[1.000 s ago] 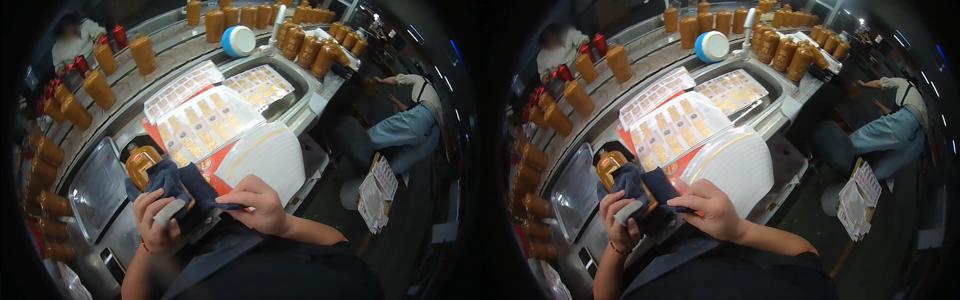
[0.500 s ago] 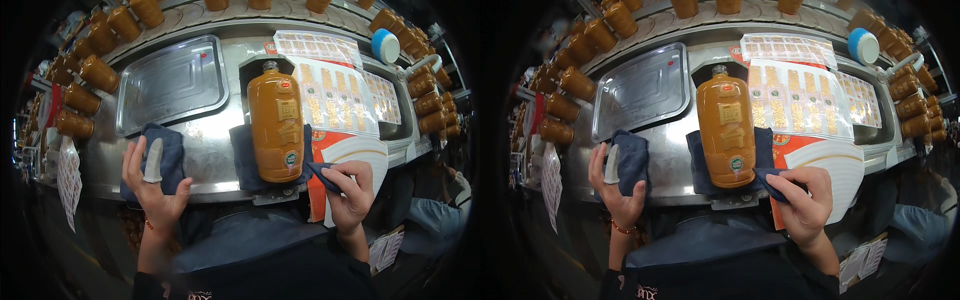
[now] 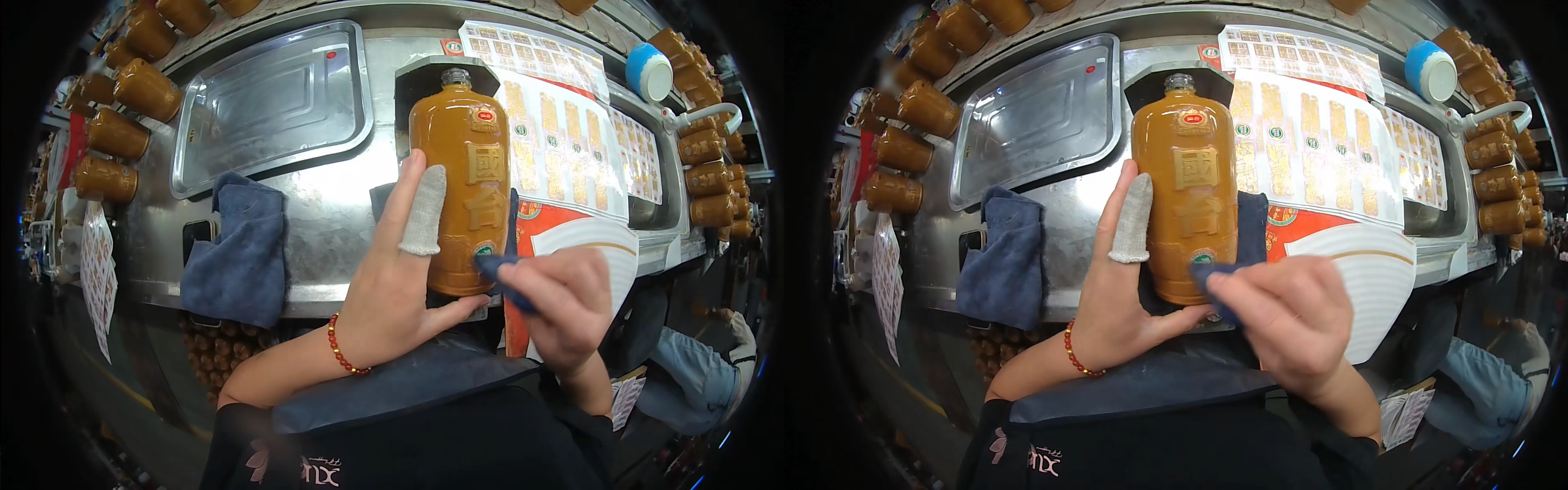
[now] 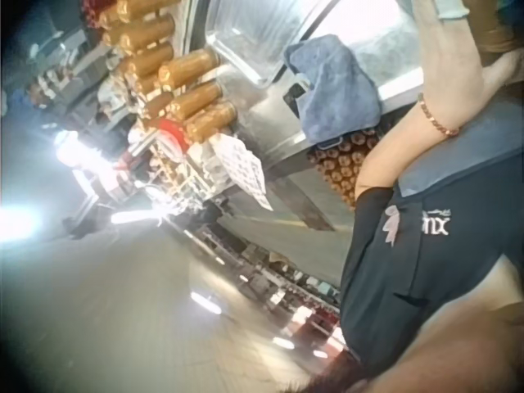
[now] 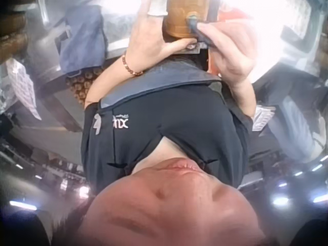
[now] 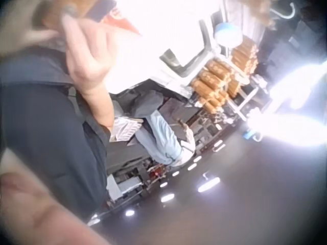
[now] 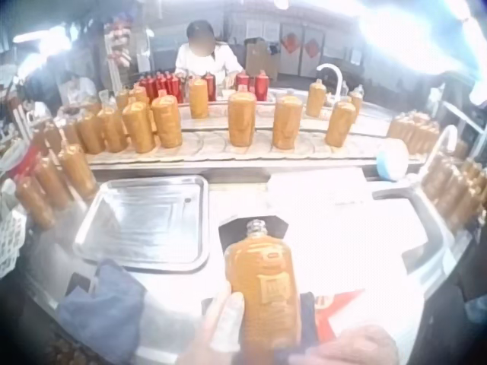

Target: The person wipes amber bottles with a cloth, applies a sticker label to the bottle surface, and smooths it with a blue tool. The person repeats this process on multiple bottles at a workstation.

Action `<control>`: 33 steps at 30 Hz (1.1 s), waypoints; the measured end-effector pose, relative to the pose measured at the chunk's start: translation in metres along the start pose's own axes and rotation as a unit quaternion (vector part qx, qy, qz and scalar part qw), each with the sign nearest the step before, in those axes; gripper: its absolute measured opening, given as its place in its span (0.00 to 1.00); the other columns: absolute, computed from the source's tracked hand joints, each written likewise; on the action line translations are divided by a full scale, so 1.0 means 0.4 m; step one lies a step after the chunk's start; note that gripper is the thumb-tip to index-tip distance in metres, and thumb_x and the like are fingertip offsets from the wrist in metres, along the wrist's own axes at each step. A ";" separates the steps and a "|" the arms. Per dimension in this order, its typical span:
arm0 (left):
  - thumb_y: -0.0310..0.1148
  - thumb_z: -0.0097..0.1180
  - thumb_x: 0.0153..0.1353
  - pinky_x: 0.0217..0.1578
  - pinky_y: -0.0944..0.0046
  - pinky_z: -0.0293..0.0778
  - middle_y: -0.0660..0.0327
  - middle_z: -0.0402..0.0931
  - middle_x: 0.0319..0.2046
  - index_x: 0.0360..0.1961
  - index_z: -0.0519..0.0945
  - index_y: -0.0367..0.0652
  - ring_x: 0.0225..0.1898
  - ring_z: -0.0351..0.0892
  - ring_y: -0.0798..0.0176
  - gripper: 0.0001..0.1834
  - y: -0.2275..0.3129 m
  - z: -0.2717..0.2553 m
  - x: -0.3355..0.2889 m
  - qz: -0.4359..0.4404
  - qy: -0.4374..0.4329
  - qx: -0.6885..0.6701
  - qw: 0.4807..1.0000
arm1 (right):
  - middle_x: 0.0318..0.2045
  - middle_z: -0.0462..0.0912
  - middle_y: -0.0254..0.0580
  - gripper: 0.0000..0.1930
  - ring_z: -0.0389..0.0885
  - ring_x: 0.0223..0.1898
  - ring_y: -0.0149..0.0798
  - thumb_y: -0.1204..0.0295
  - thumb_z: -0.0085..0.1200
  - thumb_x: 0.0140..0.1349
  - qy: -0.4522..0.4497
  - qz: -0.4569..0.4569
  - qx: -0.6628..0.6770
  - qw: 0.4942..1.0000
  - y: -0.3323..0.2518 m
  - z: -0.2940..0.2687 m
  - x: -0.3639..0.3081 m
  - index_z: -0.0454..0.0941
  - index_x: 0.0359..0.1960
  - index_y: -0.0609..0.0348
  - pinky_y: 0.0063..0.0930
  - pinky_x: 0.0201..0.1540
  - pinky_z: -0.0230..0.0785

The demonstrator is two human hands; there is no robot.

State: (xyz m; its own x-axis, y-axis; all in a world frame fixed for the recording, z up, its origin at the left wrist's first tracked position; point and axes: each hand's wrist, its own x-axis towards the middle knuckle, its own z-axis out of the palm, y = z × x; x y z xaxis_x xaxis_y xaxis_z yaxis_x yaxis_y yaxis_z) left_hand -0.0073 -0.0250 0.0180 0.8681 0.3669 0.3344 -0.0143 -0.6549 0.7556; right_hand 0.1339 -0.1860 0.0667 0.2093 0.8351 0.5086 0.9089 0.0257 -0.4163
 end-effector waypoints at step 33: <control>0.52 0.86 0.40 0.74 0.46 0.56 0.34 0.41 0.77 0.79 0.47 0.32 0.78 0.48 0.35 0.75 -0.093 0.064 -0.023 0.046 0.073 -0.097 0.992 | 0.24 0.77 0.35 0.11 0.76 0.26 0.36 0.81 0.68 0.51 -0.116 -0.112 0.078 0.984 0.078 -0.034 0.216 0.88 0.37 0.56 0.28 0.32 0.73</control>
State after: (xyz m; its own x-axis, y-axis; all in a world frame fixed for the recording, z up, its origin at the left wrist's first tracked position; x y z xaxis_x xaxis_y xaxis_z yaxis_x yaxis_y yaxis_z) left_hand -0.0020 -0.0211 -0.0275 0.7777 0.4118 0.4750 -0.1980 -0.5566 0.8068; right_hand 0.1852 -0.1206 0.1080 -0.0934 0.9012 0.4232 0.8525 0.2919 -0.4335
